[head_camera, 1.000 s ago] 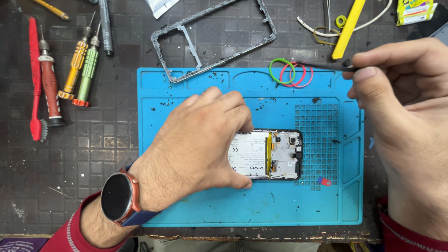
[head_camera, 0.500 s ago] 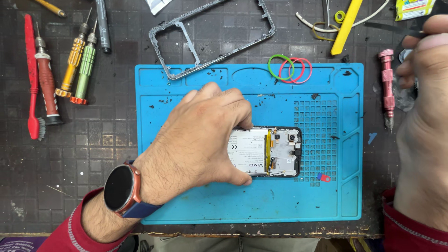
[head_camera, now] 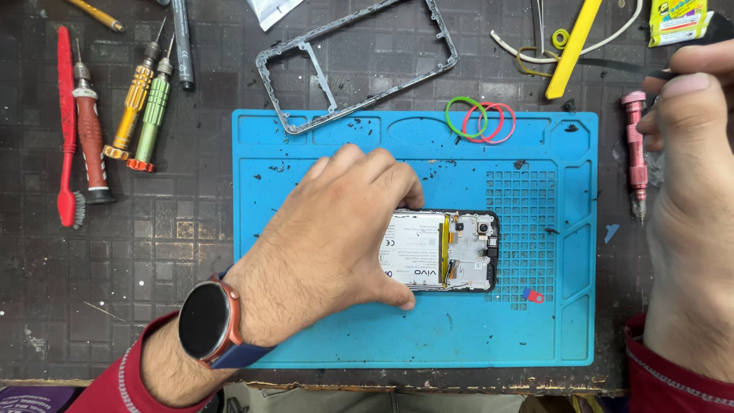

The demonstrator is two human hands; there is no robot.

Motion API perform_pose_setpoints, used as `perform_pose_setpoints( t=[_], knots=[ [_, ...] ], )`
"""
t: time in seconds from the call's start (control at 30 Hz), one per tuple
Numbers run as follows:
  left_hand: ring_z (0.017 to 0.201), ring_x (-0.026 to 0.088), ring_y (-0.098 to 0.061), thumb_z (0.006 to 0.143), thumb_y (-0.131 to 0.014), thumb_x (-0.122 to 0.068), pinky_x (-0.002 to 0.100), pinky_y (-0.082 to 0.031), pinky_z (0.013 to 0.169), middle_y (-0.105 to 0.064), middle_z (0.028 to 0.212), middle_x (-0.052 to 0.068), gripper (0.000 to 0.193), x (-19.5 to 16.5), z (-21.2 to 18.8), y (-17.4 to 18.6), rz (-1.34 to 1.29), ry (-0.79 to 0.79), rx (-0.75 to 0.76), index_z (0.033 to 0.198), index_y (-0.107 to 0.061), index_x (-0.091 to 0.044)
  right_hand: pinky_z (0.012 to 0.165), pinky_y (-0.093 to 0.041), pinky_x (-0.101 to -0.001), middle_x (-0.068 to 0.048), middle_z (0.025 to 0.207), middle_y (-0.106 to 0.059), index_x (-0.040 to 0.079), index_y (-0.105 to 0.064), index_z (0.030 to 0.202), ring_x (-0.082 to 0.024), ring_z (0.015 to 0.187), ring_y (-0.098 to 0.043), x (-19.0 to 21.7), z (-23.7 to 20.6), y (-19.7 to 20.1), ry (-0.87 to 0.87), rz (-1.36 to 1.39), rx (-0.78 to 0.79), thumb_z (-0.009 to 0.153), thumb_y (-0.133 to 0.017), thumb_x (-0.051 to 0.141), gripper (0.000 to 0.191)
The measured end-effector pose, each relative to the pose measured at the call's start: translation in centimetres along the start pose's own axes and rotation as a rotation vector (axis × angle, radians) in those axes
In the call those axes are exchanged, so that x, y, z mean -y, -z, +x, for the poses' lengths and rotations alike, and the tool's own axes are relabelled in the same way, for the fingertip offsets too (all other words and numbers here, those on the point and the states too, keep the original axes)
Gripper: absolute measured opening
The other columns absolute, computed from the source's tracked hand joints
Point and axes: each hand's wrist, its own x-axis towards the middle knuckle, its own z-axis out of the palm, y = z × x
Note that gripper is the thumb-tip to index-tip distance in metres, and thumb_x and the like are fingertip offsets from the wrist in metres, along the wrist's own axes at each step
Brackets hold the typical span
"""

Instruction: The person repairs a disassembled smartphone on a blue silicone mat, using tweezers to pick small components and pry near the battery, then removes the mid-frame and presses the display assembly by hand. They later use a screwdriver to work on the phone's internal board.

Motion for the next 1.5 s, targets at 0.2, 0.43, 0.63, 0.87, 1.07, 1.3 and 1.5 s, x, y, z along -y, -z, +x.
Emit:
perform_pose_setpoints(
  t=[0.2, 0.43, 0.63, 0.87, 1.07, 1.3, 1.5],
  knots=[
    [0.111, 0.034, -0.053, 0.043, -0.098, -0.037, 0.043, -0.043, 0.096, -0.057, 0.119, 0.014, 0.115, -0.3, -0.2, -0.3, 0.011, -0.088, -0.092, 0.138, -0.045, 0.0, 0.094, -0.049, -0.0223, -0.004, 0.116, -0.059, 0.004, -0.056, 0.136, -0.009, 0.108, -0.061, 0.7, -0.2, -0.3, -0.007, 0.001, -0.003, 0.122, -0.05, 0.022, 0.023],
    [0.106, 0.032, -0.055, 0.048, -0.098, -0.027, 0.043, -0.042, 0.097, -0.061, 0.119, 0.01, 0.13, -0.6, 0.1, -0.2, -0.11, -0.016, 0.018, 0.155, -0.029, 0.002, 0.095, -0.05, -0.0223, -0.003, 0.115, -0.06, 0.004, -0.055, 0.134, -0.009, 0.108, -0.061, 1.1, 0.1, -0.4, -0.004, 0.004, 0.006, 0.124, -0.05, 0.024, 0.022],
    [0.105, 0.03, -0.055, 0.048, -0.099, -0.026, 0.042, -0.043, 0.1, -0.063, 0.116, 0.008, 0.131, -0.5, 0.1, -0.3, -0.182, 0.013, -0.002, 0.154, -0.03, 0.002, 0.101, -0.051, -0.0243, -0.003, 0.122, -0.061, 0.004, -0.056, 0.131, -0.01, 0.114, -0.061, -0.8, 0.0, 0.1, 0.031, 0.015, -0.019, 0.122, -0.049, 0.021, 0.02],
    [0.106, 0.031, -0.058, 0.048, -0.098, -0.024, 0.044, -0.042, 0.101, -0.067, 0.115, 0.006, 0.123, -0.4, 0.1, -0.3, -0.182, 0.012, 0.016, 0.152, -0.036, -0.002, 0.103, -0.051, -0.0268, -0.004, 0.127, -0.06, 0.003, -0.06, 0.128, -0.011, 0.116, -0.059, -7.0, 1.0, 0.6, 0.084, 0.101, -0.101, 0.121, -0.052, 0.023, 0.022],
    [0.106, 0.032, -0.059, 0.049, -0.098, -0.024, 0.044, -0.042, 0.101, -0.068, 0.114, 0.006, 0.116, -0.2, 0.1, -0.3, -0.21, 0.009, 0.003, 0.146, -0.039, -0.001, 0.102, -0.05, -0.0264, -0.003, 0.124, -0.06, 0.003, -0.06, 0.128, -0.011, 0.114, -0.058, -11.0, 1.0, 1.6, 0.12, 0.073, -0.117, 0.121, -0.05, 0.028, 0.028],
    [0.107, 0.033, -0.061, 0.048, -0.098, -0.022, 0.041, -0.047, 0.098, -0.069, 0.112, 0.009, 0.112, -0.5, -0.1, -0.4, -0.203, 0.033, 0.009, 0.14, -0.039, 0.002, 0.101, -0.049, -0.026, -0.003, 0.121, -0.059, 0.003, -0.06, 0.128, -0.01, 0.113, -0.057, -12.0, 1.8, 2.1, 0.146, 0.075, -0.105, 0.122, -0.048, 0.035, 0.035],
    [0.108, 0.033, -0.061, 0.045, -0.1, -0.025, 0.041, -0.048, 0.097, -0.07, 0.113, 0.008, 0.107, -0.2, 0.1, -0.4, -0.204, 0.006, 0.001, 0.133, -0.045, 0.0, 0.095, -0.048, -0.0235, -0.004, 0.121, -0.062, 0.003, -0.058, 0.138, -0.009, 0.106, -0.057, -7.1, 2.3, 1.3, 0.069, 0.051, -0.056, 0.124, -0.05, 0.025, 0.028]
  ],
)
